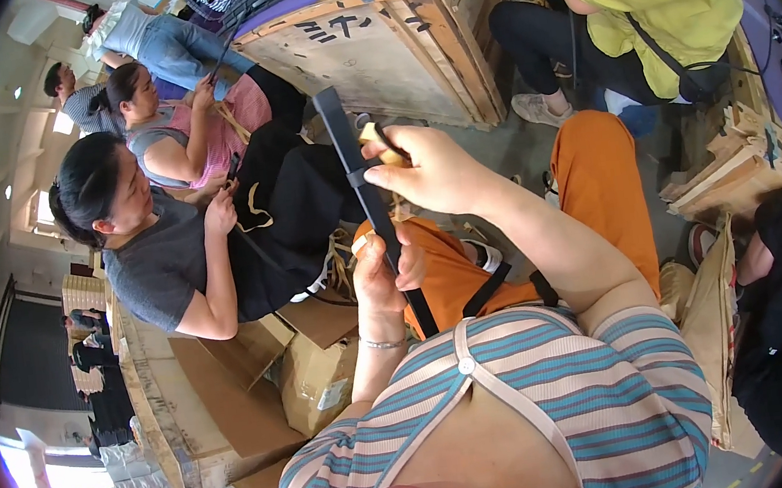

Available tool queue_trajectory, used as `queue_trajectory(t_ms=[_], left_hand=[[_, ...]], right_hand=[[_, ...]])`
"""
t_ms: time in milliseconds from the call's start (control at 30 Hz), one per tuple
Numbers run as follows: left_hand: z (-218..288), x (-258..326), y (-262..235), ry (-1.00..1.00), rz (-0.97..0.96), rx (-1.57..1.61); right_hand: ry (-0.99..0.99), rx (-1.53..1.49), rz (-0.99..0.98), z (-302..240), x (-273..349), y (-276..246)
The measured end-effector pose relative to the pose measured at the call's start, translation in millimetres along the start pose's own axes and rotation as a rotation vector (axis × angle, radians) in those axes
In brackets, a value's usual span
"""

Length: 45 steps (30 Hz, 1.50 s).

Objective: Applying double-sided adhesive strips to long black plastic or rubber components in a manufacturing setting.

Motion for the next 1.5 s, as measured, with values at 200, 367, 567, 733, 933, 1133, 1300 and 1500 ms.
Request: queue_trajectory(t_ms=[200, 367, 567, 733, 933, 1133, 1300, 1500], left_hand=[[27.7, -5.8, -16.1, 0.05, 0.162, -0.11], [33.3, -4.7, -34.5, 0.085, 0.287, -0.16], [33.2, -0.6, -24.0, 0.036, 0.369, -0.224], [30.5, -1.6, -14.3, 0.073, 0.219, -0.149], [32.5, -1.6, -17.4, 0.06, 0.233, -0.191], [32.0, -0.7, -17.7, 0.049, 0.235, -0.21], [23.6, -0.7, -19.8, 0.018, 0.23, -0.178], [2.5, -0.7, -20.7, -0.004, 0.203, -0.165]], right_hand=[[0.053, 0.086, -0.178, -0.4, 28.6, 14.1], [0.003, 0.472, -0.344, -13.6, 48.1, 32.9], [0.131, 0.552, -0.475, 0.4, 61.7, 37.1], [0.042, 0.449, -0.374, 7.0, 60.5, 31.3], [0.067, 0.277, -0.35, 5.6, 56.7, 17.9], [0.104, 0.028, -0.342, 3.8, 55.5, 12.0], [-0.02, -0.096, -0.313, -19.2, 54.8, 15.4], [0.191, -0.594, -0.389, -6.5, 60.2, 33.6]])
Point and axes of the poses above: each hand's wrist, its own x-axis away from the middle knuckle, its own y-axis out of the palm, z = x × y, the point moved 7 cm from there along -x, towards the middle knuckle, and after that the axes turned 4 degrees about -y, right-handed, at the moved point
